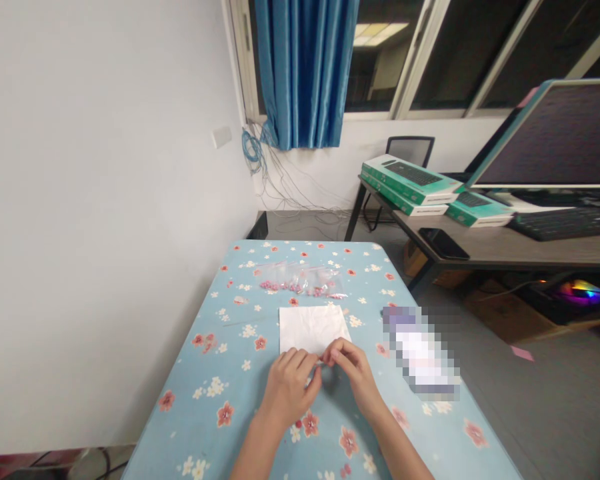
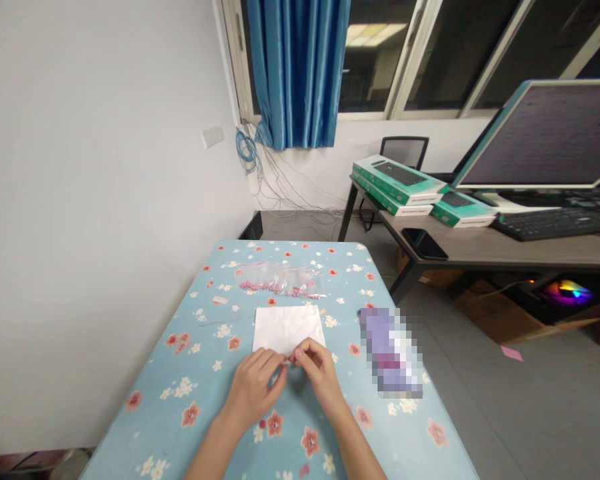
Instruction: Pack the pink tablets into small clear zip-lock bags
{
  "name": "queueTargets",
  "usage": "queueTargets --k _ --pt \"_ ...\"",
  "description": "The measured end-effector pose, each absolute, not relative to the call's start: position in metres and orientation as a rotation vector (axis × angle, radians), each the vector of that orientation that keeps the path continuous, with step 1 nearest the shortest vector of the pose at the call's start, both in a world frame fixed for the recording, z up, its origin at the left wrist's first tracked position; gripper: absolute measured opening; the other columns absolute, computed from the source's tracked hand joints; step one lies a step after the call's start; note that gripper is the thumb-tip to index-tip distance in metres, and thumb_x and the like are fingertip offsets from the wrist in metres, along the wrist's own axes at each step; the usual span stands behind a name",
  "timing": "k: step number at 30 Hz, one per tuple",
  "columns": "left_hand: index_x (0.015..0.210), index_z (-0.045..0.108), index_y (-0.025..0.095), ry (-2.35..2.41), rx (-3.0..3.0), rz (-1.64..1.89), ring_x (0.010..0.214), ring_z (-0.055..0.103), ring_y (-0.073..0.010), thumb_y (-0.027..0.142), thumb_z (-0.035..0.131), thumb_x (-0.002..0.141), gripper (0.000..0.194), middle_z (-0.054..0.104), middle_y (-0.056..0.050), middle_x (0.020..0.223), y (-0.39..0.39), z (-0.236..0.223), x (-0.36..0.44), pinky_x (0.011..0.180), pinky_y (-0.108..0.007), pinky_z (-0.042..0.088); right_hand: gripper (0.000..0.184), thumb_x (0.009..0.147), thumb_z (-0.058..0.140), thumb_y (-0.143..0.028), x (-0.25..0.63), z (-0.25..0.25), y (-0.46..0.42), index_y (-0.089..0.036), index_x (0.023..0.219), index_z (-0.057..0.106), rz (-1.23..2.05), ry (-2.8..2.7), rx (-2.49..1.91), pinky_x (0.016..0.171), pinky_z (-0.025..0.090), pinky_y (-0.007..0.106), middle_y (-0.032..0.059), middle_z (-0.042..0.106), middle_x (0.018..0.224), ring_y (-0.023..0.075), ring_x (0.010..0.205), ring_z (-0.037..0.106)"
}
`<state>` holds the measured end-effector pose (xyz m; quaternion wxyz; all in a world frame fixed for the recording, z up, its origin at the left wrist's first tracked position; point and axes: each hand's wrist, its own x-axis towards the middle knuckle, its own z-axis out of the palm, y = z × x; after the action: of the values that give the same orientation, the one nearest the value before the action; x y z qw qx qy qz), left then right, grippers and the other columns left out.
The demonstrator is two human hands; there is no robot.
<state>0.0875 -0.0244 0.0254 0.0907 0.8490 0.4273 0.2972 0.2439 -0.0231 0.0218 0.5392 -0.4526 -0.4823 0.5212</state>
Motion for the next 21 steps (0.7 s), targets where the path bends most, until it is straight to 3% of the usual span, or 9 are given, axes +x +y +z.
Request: queueTargets --k 21 --pt "0.077 0.058 0.019 1.331 2.502 0.952 0.071 0.054 -0.0179 0.017 0.049 0.085 0.013 0.062 -0.003 0.072 -0.0247 0.0216 0.0848 0.066 -0.032 0.035 0.033 0.075 0.066 -0.05 0.2409 0.0304 -0.0244 -0.018 0.066 0.06 1.415 -1.071 -1.145 0.063 0.043 0.028 0.0044 0.062 0.068 0.0175 0.069 0.057"
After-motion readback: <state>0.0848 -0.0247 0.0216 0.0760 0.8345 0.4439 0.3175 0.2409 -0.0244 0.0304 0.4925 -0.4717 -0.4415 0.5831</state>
